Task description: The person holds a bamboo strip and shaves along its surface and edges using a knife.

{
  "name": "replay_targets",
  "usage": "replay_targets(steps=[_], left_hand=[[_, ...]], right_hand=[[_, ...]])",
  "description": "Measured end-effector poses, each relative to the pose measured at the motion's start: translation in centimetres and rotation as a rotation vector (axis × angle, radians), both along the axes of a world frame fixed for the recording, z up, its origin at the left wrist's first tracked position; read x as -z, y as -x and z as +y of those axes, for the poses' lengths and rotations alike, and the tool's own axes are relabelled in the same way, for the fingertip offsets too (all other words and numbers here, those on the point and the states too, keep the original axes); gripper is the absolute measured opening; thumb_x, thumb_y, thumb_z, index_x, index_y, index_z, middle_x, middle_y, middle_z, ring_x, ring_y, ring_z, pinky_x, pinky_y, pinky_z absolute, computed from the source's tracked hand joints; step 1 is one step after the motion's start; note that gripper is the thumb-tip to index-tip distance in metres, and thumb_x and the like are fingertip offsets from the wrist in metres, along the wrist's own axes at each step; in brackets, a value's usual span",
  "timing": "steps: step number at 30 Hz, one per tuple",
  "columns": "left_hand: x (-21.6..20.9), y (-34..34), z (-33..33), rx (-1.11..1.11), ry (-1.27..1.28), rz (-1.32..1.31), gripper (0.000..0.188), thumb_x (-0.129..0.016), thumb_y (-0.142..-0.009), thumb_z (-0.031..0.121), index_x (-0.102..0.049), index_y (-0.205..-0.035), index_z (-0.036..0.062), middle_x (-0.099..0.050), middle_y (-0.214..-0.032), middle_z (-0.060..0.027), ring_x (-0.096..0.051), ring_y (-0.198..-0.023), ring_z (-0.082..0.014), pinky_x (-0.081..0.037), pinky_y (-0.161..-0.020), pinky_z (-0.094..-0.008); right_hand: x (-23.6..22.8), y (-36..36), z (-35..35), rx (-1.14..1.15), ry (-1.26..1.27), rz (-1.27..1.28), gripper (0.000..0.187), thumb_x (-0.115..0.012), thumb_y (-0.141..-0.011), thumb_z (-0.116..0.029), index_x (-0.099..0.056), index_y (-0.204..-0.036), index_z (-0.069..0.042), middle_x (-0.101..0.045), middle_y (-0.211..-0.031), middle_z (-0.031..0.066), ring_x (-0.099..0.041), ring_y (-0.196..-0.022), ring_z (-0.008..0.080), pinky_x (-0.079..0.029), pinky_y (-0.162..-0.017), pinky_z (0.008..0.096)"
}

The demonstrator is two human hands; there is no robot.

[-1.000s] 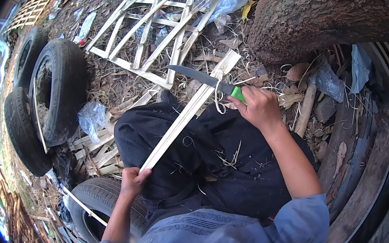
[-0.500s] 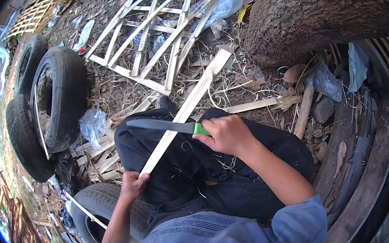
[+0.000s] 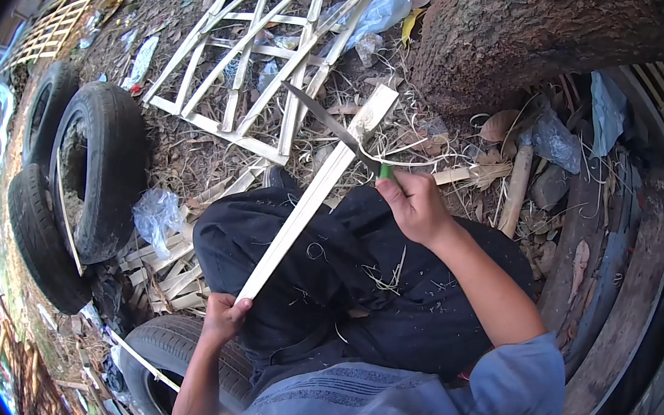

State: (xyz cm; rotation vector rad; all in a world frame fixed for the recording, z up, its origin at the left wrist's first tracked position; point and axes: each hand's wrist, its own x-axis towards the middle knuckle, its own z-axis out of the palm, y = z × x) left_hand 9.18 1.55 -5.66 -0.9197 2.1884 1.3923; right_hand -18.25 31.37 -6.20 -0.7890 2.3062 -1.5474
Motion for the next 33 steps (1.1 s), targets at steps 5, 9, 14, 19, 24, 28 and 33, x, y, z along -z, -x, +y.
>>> replay_targets(steps=[5, 9, 14, 19, 24, 28, 33], left_hand=[[-0.2, 0.2, -0.1, -0.054, -0.044, -0.036, 0.057, -0.073, -0.084, 0.041, -0.057, -0.052, -0.0023, -0.046, -0.044, 0.001, -0.038, -0.044, -0.0065, -0.031, -0.041, -0.0299], [0.1, 0.1, -0.4, -0.03, -0.054, -0.077, 0.056, -0.072, -0.085, 0.04, -0.056, -0.051, -0.0017, -0.045, -0.043, 0.0013, -0.038, -0.043, -0.0063, -0.031, -0.04, -0.0294], [0.0, 0.0, -0.3, -0.049, -0.06, -0.07, 0.056, -0.072, -0.086, 0.04, -0.056, -0.05, -0.0012, -0.045, -0.044, 0.0016, -0.039, -0.043, -0.0061, -0.031, -0.04, -0.0292], [-0.4, 0.5, 0.2, -0.087, -0.074, -0.011, 0.057, -0.072, -0.085, 0.041, -0.056, -0.05, -0.0017, -0.046, -0.043, 0.001, -0.04, -0.042, -0.0065, -0.031, -0.04, -0.0282], [-0.1, -0.1, -0.3, -0.044, -0.089, -0.037, 0.058, -0.073, -0.085, 0.042, -0.056, -0.05, -0.002, -0.047, -0.043, 0.0003, -0.041, -0.041, -0.0067, -0.032, -0.04, -0.0273], [-0.3, 0.1, 0.2, -0.064, -0.039, -0.022, 0.058, -0.072, -0.085, 0.042, -0.057, -0.051, -0.0018, -0.047, -0.043, -0.0006, -0.041, -0.042, -0.0071, -0.032, -0.04, -0.0275], [-0.2, 0.4, 0.1, -0.059, -0.036, -0.07, 0.058, -0.071, -0.086, 0.043, -0.057, -0.051, -0.0011, -0.047, -0.044, -0.0001, -0.041, -0.041, -0.0072, -0.032, -0.04, -0.0284]], right_hand=[[-0.5, -0.4, -1.9, -0.126, 0.358, -0.88, 0.059, -0.034, -0.099, -0.057, -0.042, -0.072, -0.007, -0.034, -0.049, -0.0017, -0.033, -0.037, 0.0061, -0.029, -0.038, 0.0217], [-0.5, -1.9, -2.4, -0.126, 0.276, -0.843, 0.051, -0.046, -0.098, -0.05, -0.047, -0.072, -0.006, -0.038, -0.051, 0.0002, -0.042, -0.04, 0.011, -0.036, -0.039, 0.0263], [-1.3, -2.0, -2.2, -0.162, -0.327, 0.63, 0.038, -0.063, -0.089, -0.041, -0.054, -0.073, -0.008, -0.056, -0.059, 0.0083, -0.06, -0.051, 0.0271, -0.048, -0.048, 0.0371], [-2.2, 4.7, 4.4, 0.508, -0.467, 0.587, 0.031, -0.061, -0.094, -0.027, -0.057, -0.078, -0.002, -0.057, -0.056, 0.0152, -0.059, -0.048, 0.033, -0.044, -0.043, 0.0408], [-1.6, 0.5, 2.3, 0.378, -0.326, 0.408, 0.028, -0.06, -0.094, -0.025, -0.057, -0.078, -0.001, -0.059, -0.059, 0.019, -0.061, -0.055, 0.0385, -0.044, -0.049, 0.0457], [-0.3, -1.1, 2.7, 0.456, -0.131, 0.098, 0.031, -0.058, -0.095, -0.027, -0.056, -0.077, -0.002, -0.056, -0.056, 0.0155, -0.061, -0.053, 0.0344, -0.044, -0.047, 0.0417], [-1.9, -2.9, 1.5, 0.031, -0.177, 0.546, 0.034, -0.063, -0.091, -0.034, -0.054, -0.074, -0.006, -0.053, -0.053, 0.0081, -0.062, -0.052, 0.0241, -0.045, -0.046, 0.0355]])
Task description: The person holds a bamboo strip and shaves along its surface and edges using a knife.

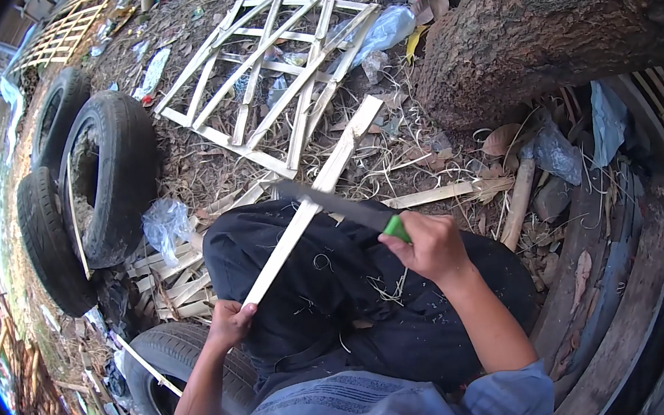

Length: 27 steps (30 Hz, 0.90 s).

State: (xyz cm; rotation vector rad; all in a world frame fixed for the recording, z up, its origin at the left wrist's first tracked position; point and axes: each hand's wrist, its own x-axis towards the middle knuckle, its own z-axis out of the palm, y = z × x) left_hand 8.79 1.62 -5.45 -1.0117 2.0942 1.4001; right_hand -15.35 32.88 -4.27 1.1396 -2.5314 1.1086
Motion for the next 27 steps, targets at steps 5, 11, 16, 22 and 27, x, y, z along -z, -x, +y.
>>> replay_targets(steps=[5, 11, 16, 22, 27], left_hand=[[0.6, -0.7, 0.0, 0.012, 0.029, 0.043, 0.059, -0.07, -0.086, 0.044, -0.056, -0.051, -0.0009, -0.047, -0.044, 0.0003, -0.04, -0.041, -0.0069, -0.032, -0.04, -0.0283], [-0.1, -0.3, 0.2, -0.007, -0.013, 0.035, 0.058, -0.071, -0.086, 0.042, -0.056, -0.05, -0.0009, -0.047, -0.044, 0.0003, -0.039, -0.042, -0.007, -0.032, -0.04, -0.0289], [-0.2, 0.3, 0.0, 0.02, -0.004, 0.013, 0.056, -0.073, -0.085, 0.041, -0.058, -0.051, -0.0018, -0.047, -0.044, -0.0001, -0.04, -0.041, -0.0072, -0.032, -0.04, -0.0284], [-0.1, -0.6, 0.1, -0.008, 0.041, 0.056, 0.055, -0.073, -0.085, 0.04, -0.058, -0.051, -0.0017, -0.047, -0.044, 0.0, -0.04, -0.042, -0.0067, -0.032, -0.04, -0.0278], [-0.6, 0.5, 0.7, -0.036, -0.005, -0.004, 0.055, -0.073, -0.085, 0.04, -0.059, -0.053, -0.0023, -0.047, -0.044, -0.0004, -0.04, -0.043, -0.0065, -0.032, -0.04, -0.0287]], right_hand=[[1.8, 0.0, -2.9, -0.235, -0.262, 0.11, 0.037, -0.067, -0.086, -0.04, -0.052, -0.071, -0.009, -0.056, -0.057, 0.0067, -0.063, -0.053, 0.0224, -0.049, -0.047, 0.0353], [-1.7, 10.5, 5.2, 0.722, -0.131, 0.129, 0.034, -0.055, -0.097, -0.031, -0.059, -0.079, -0.002, -0.058, -0.056, 0.0133, -0.06, -0.049, 0.0293, -0.04, -0.044, 0.0404], [-1.2, 2.3, -0.1, 0.016, -0.114, 0.168, 0.033, -0.067, -0.087, -0.036, -0.059, -0.076, -0.006, -0.059, -0.057, 0.0098, -0.061, -0.048, 0.0253, -0.047, -0.044, 0.0355], [-0.2, 5.3, -1.0, 0.367, -0.21, 0.059, 0.034, -0.059, -0.094, -0.032, -0.055, -0.075, -0.005, -0.06, -0.058, 0.0124, -0.061, -0.049, 0.0292, -0.047, -0.044, 0.0382], [-2.2, 4.9, -0.2, 0.237, -0.179, 0.175, 0.032, -0.064, -0.091, -0.03, -0.057, -0.072, -0.006, -0.059, -0.056, 0.0115, -0.06, -0.047, 0.0284, -0.046, -0.044, 0.0381]])
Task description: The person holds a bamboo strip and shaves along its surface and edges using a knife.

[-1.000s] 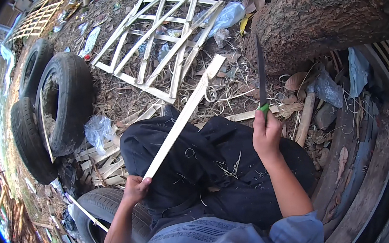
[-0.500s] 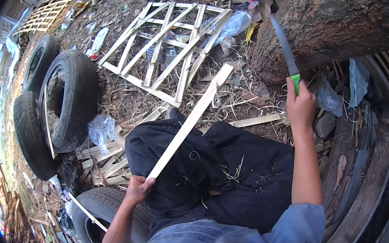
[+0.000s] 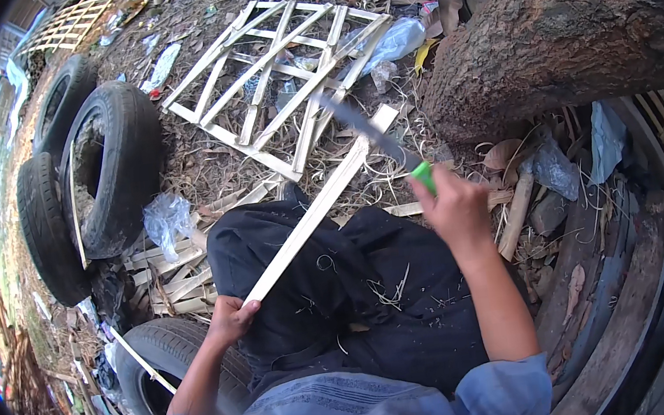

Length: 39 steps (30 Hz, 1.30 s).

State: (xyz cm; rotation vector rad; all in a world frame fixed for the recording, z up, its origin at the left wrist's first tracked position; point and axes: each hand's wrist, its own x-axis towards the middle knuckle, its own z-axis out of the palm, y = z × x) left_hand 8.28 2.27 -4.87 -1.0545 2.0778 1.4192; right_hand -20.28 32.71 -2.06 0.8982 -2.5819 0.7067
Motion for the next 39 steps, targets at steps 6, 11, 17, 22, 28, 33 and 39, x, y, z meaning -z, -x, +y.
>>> replay_targets(steps=[6, 11, 17, 22, 28, 33, 39], left_hand=[[0.1, -0.9, 0.0, 0.028, 0.077, 0.058, 0.058, -0.073, -0.085, 0.042, -0.056, -0.05, -0.0008, -0.046, -0.044, 0.0004, -0.041, -0.041, -0.0074, -0.031, -0.039, -0.0276], [0.4, -0.7, -0.3, 0.018, 0.03, 0.047, 0.057, -0.073, -0.084, 0.043, -0.057, -0.05, -0.0005, -0.046, -0.044, 0.0008, -0.041, -0.041, -0.0071, -0.031, -0.039, -0.0273], [0.1, -0.4, -0.1, 0.011, 0.04, 0.038, 0.057, -0.073, -0.084, 0.042, -0.058, -0.051, -0.0009, -0.047, -0.044, 0.0001, -0.041, -0.04, -0.0068, -0.031, -0.039, -0.0276], [0.2, -0.4, 0.1, 0.011, 0.07, 0.029, 0.057, -0.074, -0.084, 0.043, -0.058, -0.052, -0.0018, -0.047, -0.044, -0.0005, -0.041, -0.04, -0.0077, -0.032, -0.039, -0.0284], [-0.2, -0.6, 0.2, 0.029, 0.055, -0.011, 0.058, -0.073, -0.085, 0.042, -0.055, -0.05, 0.0001, -0.046, -0.046, 0.0019, -0.039, -0.043, -0.006, -0.03, -0.039, -0.029], [0.0, -0.6, -0.1, 0.01, 0.051, 0.023, 0.057, -0.074, -0.083, 0.042, -0.058, -0.051, -0.0014, -0.046, -0.044, 0.0006, -0.04, -0.042, -0.0068, -0.032, -0.04, -0.0287], [0.3, -0.4, 0.0, 0.036, 0.044, 0.011, 0.058, -0.074, -0.083, 0.043, -0.057, -0.05, -0.0018, -0.046, -0.044, 0.0003, -0.039, -0.041, -0.0068, -0.032, -0.04, -0.0294]], right_hand=[[3.2, -2.5, -2.2, 0.041, -0.058, -0.202, 0.038, -0.062, -0.091, -0.04, -0.053, -0.069, -0.009, -0.058, -0.056, 0.0085, -0.061, -0.049, 0.028, -0.048, -0.045, 0.0396], [1.7, -3.3, -2.2, -0.028, -0.099, -0.096, 0.037, -0.064, -0.089, -0.038, -0.053, -0.07, -0.008, -0.057, -0.058, 0.0088, -0.061, -0.05, 0.0286, -0.047, -0.045, 0.0393], [2.4, -3.0, -1.6, -0.215, -0.124, -0.081, 0.033, -0.068, -0.087, -0.032, -0.053, -0.074, -0.006, -0.057, -0.06, 0.0096, -0.062, -0.053, 0.025, -0.048, -0.048, 0.0361], [-0.7, 2.3, 2.3, 0.134, 0.051, -0.106, 0.024, -0.065, -0.091, -0.022, -0.057, -0.082, -0.001, -0.061, -0.063, 0.0158, -0.063, -0.053, 0.0311, -0.047, -0.046, 0.0408], [1.4, -6.5, -3.1, -0.465, -0.095, -0.164, 0.029, -0.067, -0.089, -0.031, -0.06, -0.083, -0.003, -0.057, -0.058, 0.0137, -0.063, -0.053, 0.03, -0.048, -0.049, 0.0402], [0.1, 1.6, -0.1, 0.176, 0.167, -0.151, 0.028, -0.06, -0.094, -0.026, -0.056, -0.079, -0.003, -0.059, -0.061, 0.0167, -0.061, -0.055, 0.0359, -0.046, -0.049, 0.0433], [1.4, -4.5, -1.7, -0.351, -0.135, -0.06, 0.038, -0.063, -0.09, -0.041, -0.054, -0.076, -0.007, -0.057, -0.06, 0.011, -0.061, -0.051, 0.0291, -0.049, -0.047, 0.0393]])
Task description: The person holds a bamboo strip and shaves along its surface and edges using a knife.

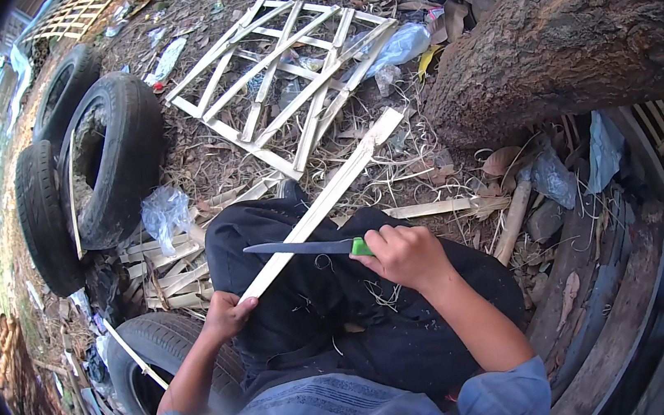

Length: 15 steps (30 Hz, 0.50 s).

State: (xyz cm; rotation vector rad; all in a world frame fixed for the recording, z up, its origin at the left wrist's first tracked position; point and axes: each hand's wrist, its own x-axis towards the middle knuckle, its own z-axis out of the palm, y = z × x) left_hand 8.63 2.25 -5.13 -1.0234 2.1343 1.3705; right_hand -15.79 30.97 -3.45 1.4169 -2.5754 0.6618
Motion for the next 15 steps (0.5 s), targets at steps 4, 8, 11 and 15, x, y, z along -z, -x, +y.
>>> replay_targets(steps=[4, 8, 11, 15], left_hand=[[-0.7, -0.1, 0.2, -0.017, -0.017, 0.019, 0.057, -0.074, -0.083, 0.043, -0.058, -0.052, -0.002, -0.046, -0.044, 0.0001, -0.039, -0.042, -0.0071, -0.032, -0.04, -0.03], [-0.2, 0.4, 0.2, 0.001, 0.03, -0.009, 0.057, -0.073, -0.084, 0.043, -0.058, -0.052, -0.0017, -0.047, -0.045, -0.0002, -0.04, -0.042, -0.0066, -0.031, -0.039, -0.0284], [0.1, -0.6, -0.1, -0.019, -0.015, 0.009, 0.057, -0.073, -0.085, 0.043, -0.058, -0.051, -0.0016, -0.046, -0.045, -0.0001, -0.04, -0.042, -0.0067, -0.031, -0.039, -0.0277], [-0.5, 0.4, 0.6, -0.045, -0.007, 0.008, 0.056, -0.074, -0.084, 0.042, -0.058, -0.052, -0.0013, -0.047, -0.044, 0.0, -0.041, -0.041, -0.0065, -0.032, -0.039, -0.0276]], right_hand=[[-0.1, 6.5, 3.8, 0.619, 0.085, -0.078, 0.036, -0.057, -0.095, -0.035, -0.054, -0.075, -0.005, -0.06, -0.06, 0.0144, -0.061, -0.051, 0.0322, -0.047, -0.046, 0.0409], [-2.3, 2.7, 1.4, 0.142, 0.047, 0.011, 0.035, -0.063, -0.091, -0.037, -0.057, -0.078, -0.006, -0.061, -0.061, 0.0119, -0.064, -0.052, 0.0295, -0.05, -0.048, 0.0387], [1.0, 1.3, -0.5, 0.131, -0.017, -0.097, 0.039, -0.062, -0.09, -0.044, -0.056, -0.076, -0.007, -0.063, -0.063, 0.0121, -0.064, -0.055, 0.0306, -0.051, -0.05, 0.0403], [0.6, 3.8, 0.3, 0.369, 0.003, -0.097, 0.038, -0.061, -0.091, -0.04, -0.058, -0.077, -0.005, -0.063, -0.066, 0.0151, -0.063, -0.059, 0.0354, -0.05, -0.051, 0.0442]])
